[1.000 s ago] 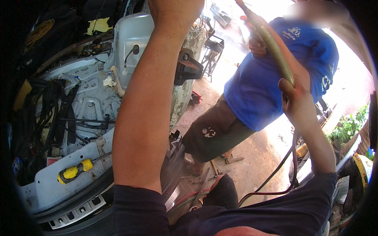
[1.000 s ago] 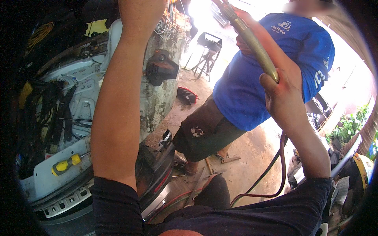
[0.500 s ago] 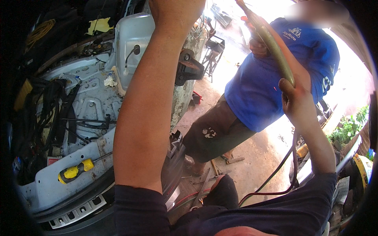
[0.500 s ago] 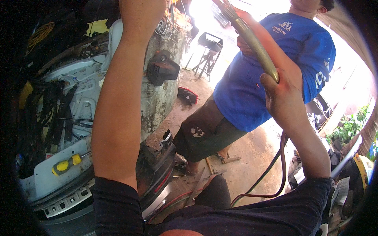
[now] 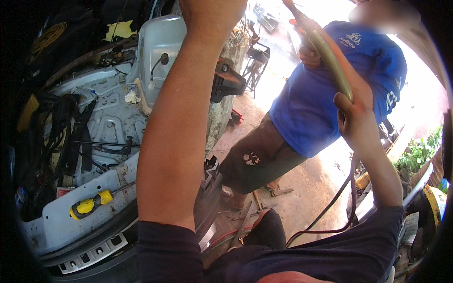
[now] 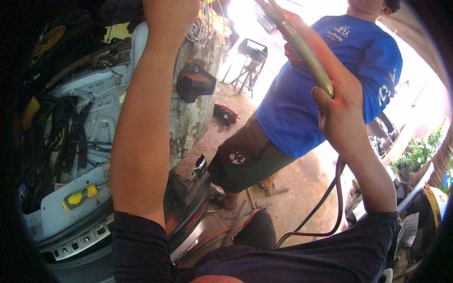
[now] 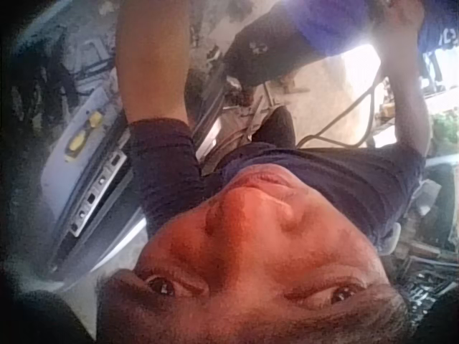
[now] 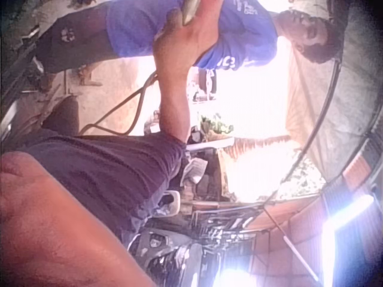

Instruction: The person uses a welding torch to heat and weld the rear trunk area of a white car. They hold the torch with both hands, directing the flame at specific points on the metal frame while a coworker assists by holding the trunk lid.

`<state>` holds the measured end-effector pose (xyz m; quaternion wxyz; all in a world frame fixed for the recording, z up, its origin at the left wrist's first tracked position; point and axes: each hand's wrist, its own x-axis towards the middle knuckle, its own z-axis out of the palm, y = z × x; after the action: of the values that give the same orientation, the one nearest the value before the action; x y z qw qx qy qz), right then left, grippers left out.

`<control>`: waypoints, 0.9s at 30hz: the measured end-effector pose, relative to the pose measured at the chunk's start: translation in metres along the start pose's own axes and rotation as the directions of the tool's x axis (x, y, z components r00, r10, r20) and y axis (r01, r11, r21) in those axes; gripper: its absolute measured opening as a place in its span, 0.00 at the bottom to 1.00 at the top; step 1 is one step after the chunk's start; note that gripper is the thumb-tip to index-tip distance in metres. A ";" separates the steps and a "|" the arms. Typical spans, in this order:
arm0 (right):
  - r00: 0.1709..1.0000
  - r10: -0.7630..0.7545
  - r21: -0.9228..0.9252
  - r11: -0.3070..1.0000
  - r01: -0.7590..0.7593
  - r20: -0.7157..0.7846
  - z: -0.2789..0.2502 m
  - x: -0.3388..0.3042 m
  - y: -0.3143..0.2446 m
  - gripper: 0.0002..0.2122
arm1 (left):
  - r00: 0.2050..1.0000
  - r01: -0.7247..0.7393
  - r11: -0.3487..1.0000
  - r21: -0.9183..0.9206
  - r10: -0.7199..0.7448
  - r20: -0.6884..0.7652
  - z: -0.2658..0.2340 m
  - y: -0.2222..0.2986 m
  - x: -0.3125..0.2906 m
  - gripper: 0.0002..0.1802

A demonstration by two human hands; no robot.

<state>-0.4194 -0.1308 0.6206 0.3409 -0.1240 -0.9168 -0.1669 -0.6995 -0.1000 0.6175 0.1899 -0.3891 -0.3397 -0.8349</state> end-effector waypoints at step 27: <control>0.929 0.304 -0.555 0.820 -0.141 0.213 -0.015 -0.059 0.038 0.16 | 1.000 0.017 0.996 -0.085 -0.018 -0.016 -0.003 -0.002 -0.003 0.13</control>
<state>-0.3544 -0.1087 0.6009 0.1715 -0.3438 -0.8535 -0.3521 -0.7001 -0.1010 0.6130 0.1687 -0.3868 -0.3059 -0.8534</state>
